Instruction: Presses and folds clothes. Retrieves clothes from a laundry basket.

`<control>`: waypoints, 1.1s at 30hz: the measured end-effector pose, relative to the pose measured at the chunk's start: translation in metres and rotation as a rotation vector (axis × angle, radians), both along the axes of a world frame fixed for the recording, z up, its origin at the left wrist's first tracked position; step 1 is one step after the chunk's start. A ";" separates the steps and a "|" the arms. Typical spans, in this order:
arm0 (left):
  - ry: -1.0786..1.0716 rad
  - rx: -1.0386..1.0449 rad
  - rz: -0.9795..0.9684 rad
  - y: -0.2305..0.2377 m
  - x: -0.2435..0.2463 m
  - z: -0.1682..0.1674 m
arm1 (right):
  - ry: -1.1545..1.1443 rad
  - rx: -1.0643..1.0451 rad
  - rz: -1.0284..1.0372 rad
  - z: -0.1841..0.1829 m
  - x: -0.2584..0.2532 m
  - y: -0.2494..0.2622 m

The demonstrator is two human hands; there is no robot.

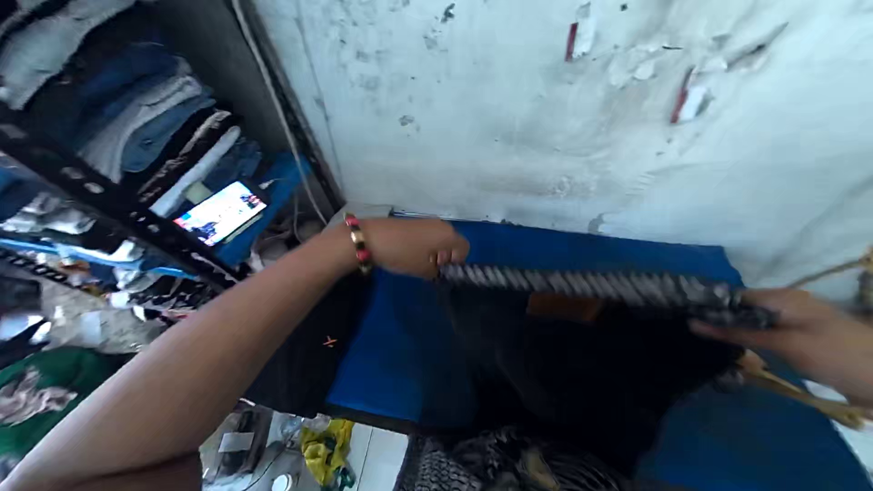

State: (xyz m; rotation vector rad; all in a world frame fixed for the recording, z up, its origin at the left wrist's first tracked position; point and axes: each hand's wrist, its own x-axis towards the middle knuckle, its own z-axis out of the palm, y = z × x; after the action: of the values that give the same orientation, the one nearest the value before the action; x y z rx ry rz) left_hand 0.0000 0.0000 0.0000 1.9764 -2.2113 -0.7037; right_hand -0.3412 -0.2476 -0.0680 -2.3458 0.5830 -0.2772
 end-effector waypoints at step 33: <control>0.099 -0.046 0.680 0.071 -0.086 -0.364 | 0.542 0.321 -0.624 -0.290 -0.004 -0.015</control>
State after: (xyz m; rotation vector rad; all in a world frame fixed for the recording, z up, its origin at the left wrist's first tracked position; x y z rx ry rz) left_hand -0.0861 0.0705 -0.3643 2.3830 -1.3321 -0.6147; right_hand -0.3451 -0.2631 -0.3580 -1.8616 1.5029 0.1827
